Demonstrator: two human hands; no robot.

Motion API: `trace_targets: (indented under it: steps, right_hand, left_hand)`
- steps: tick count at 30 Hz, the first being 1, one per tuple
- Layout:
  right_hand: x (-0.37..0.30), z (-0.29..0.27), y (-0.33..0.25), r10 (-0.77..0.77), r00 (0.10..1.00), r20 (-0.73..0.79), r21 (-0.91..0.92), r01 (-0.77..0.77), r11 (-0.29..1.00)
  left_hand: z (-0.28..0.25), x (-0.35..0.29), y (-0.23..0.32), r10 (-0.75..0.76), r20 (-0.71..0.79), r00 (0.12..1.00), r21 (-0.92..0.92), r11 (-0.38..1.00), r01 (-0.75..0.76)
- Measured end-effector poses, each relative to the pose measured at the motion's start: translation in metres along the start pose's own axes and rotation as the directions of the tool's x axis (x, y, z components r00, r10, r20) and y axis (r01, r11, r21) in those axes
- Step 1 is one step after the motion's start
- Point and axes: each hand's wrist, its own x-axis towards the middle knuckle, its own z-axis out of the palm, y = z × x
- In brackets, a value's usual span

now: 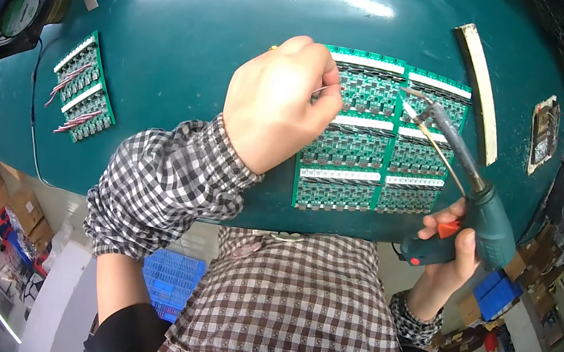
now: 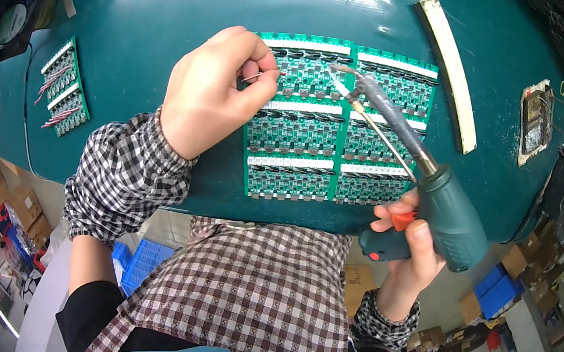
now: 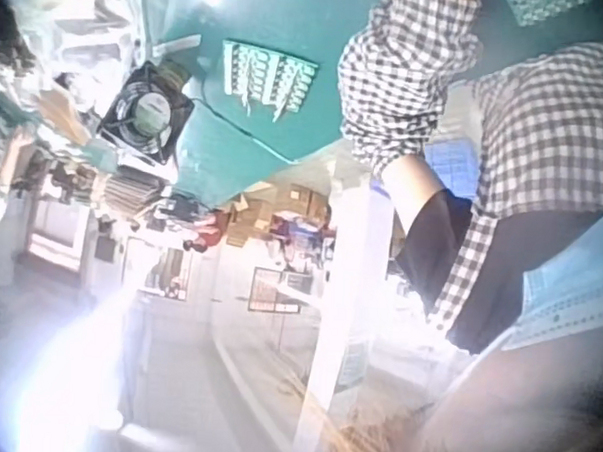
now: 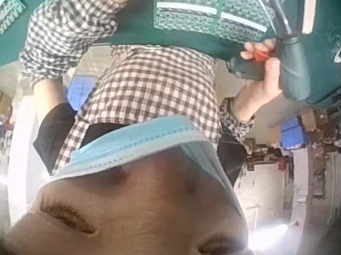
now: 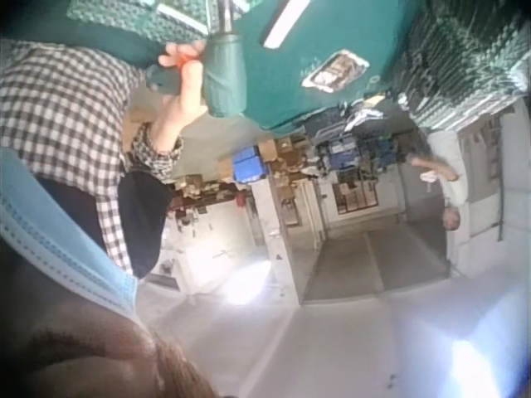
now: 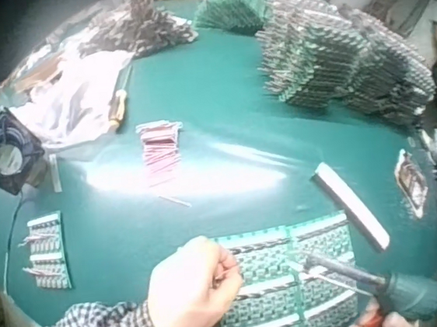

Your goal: The person uses a soldering iron to attach small red wires to a green circuit board. They repeatedly pick up wires, place them on the board, and apply the soldering iron to secure the connections.

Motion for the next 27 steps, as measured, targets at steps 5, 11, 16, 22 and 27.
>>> trace_targets:
  steps: [5,11,16,22,27]
  right_hand:
    - [0.000,0.011,0.000,0.023,0.997,0.069,-0.140,-0.013,0.990]
    - [-0.007,0.018,0.001,0.091,0.994,0.060,-0.164,-0.080,0.983]
    - [-0.008,0.019,0.003,0.071,0.991,0.115,-0.248,-0.040,0.968]
    - [-0.009,0.017,0.004,0.076,0.989,0.124,-0.253,-0.043,0.967]
    - [-0.012,0.020,0.006,0.117,0.988,0.102,-0.253,-0.088,0.964]
  left_hand:
    - [0.003,-0.001,-0.001,0.042,-0.053,0.998,0.004,0.999,-0.041]
    - [0.006,-0.001,-0.002,0.052,-0.061,0.997,0.018,0.999,-0.051]
    - [0.005,0.000,-0.003,0.068,-0.076,0.995,0.005,0.998,-0.068]
    - [0.002,0.003,0.002,0.096,-0.063,0.993,0.056,0.994,-0.092]
    - [0.001,0.007,-0.002,0.107,-0.034,0.994,0.020,0.994,-0.106]
